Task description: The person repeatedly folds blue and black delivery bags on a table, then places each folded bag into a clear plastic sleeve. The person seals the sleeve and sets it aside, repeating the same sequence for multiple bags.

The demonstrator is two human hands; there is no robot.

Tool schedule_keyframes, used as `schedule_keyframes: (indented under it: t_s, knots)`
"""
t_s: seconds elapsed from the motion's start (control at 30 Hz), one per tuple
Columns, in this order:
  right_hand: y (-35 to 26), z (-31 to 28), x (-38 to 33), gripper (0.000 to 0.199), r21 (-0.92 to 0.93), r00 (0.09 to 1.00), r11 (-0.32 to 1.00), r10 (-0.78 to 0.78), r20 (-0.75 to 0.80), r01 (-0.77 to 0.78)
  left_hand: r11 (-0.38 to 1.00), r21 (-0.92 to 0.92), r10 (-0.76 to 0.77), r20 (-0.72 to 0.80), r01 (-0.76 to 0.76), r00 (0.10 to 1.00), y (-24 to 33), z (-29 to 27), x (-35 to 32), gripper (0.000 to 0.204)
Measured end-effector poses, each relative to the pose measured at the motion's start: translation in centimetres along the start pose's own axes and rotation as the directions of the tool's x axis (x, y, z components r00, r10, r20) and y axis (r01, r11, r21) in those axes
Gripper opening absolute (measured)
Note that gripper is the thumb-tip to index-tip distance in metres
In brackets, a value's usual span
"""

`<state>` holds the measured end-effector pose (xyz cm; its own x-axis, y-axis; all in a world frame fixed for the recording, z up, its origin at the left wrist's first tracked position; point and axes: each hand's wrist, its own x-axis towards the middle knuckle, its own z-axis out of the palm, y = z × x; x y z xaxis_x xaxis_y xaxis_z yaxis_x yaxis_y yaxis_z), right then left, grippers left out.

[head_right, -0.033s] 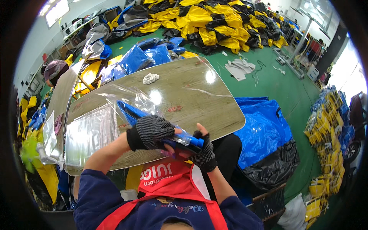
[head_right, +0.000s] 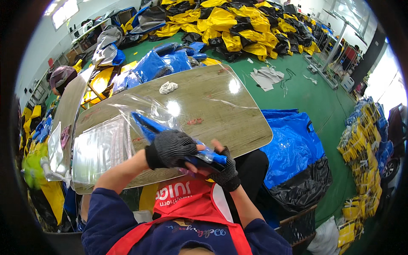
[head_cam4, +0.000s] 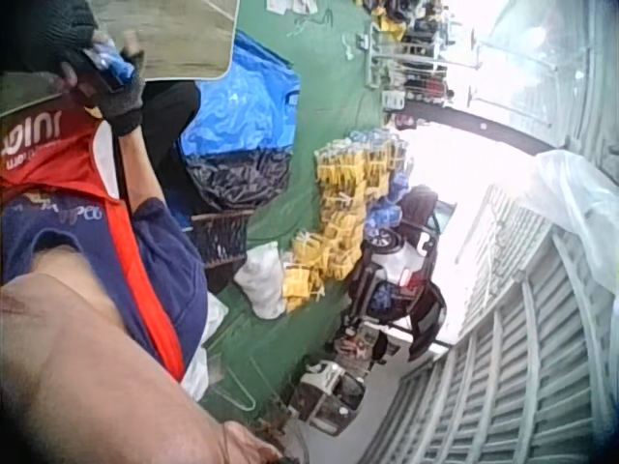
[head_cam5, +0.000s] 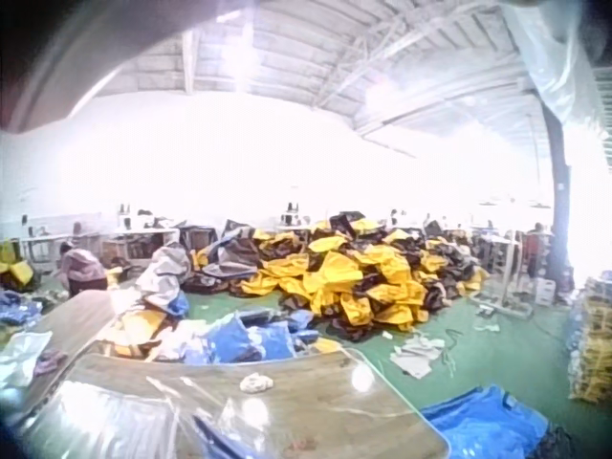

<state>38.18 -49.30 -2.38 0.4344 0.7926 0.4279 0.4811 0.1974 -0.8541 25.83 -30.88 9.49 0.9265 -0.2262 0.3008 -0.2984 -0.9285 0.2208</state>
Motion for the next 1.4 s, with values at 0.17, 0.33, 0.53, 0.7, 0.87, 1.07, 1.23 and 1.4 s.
schedule_keyframes:
  t_s: [0.17,0.33,0.53,0.7,0.87,1.07,1.23,1.4]
  knots:
    - [3.0,0.7,-0.8,0.043,0.727,0.948,0.618,0.274,0.16,-0.301,0.992,-0.124,-0.045,-0.164,0.024,0.985,5.5,4.2,3.3,0.054]
    - [-2.3,-2.1,2.9,0.053,0.722,0.937,0.689,0.21,-0.28,0.062,0.621,-0.66,-0.78,-0.466,0.423,0.419,0.3,7.5,-4.8,0.066]
    - [2.8,3.8,2.1,0.063,0.954,0.764,0.298,0.614,-0.2,0.011,0.184,-0.948,-0.964,-0.122,0.259,0.235,1.1,13.5,-7.1,0.071]
    - [-1.8,2.4,-3.4,0.1,0.92,0.952,0.262,0.176,0.252,-0.292,-0.154,-0.987,-0.893,0.118,-0.049,0.433,3.8,9.9,-14.7,0.076]
    - [2.7,1.3,-1.6,0.07,0.712,0.719,0.233,0.464,0.517,-0.662,-0.169,-0.918,-0.768,0.35,0.358,0.536,8.9,10.1,-22.2,0.078]
    - [-2.7,3.4,-5.7,0.07,0.342,0.587,0.485,0.566,0.579,-0.805,-0.356,-0.935,-0.802,0.298,-0.014,0.519,6.3,9.6,-22.0,0.076]
    - [-2.3,0.7,-14.6,0.086,0.384,0.624,0.493,0.584,0.519,-0.781,-0.124,-0.899,-0.88,0.296,0.421,0.373,10.8,18.6,-26.8,0.09]
    - [-2.7,1.9,-13.7,0.07,0.104,0.686,0.679,0.723,0.074,-0.727,-0.108,-0.881,-0.658,0.411,0.461,0.631,10.2,15.0,-25.9,0.096]
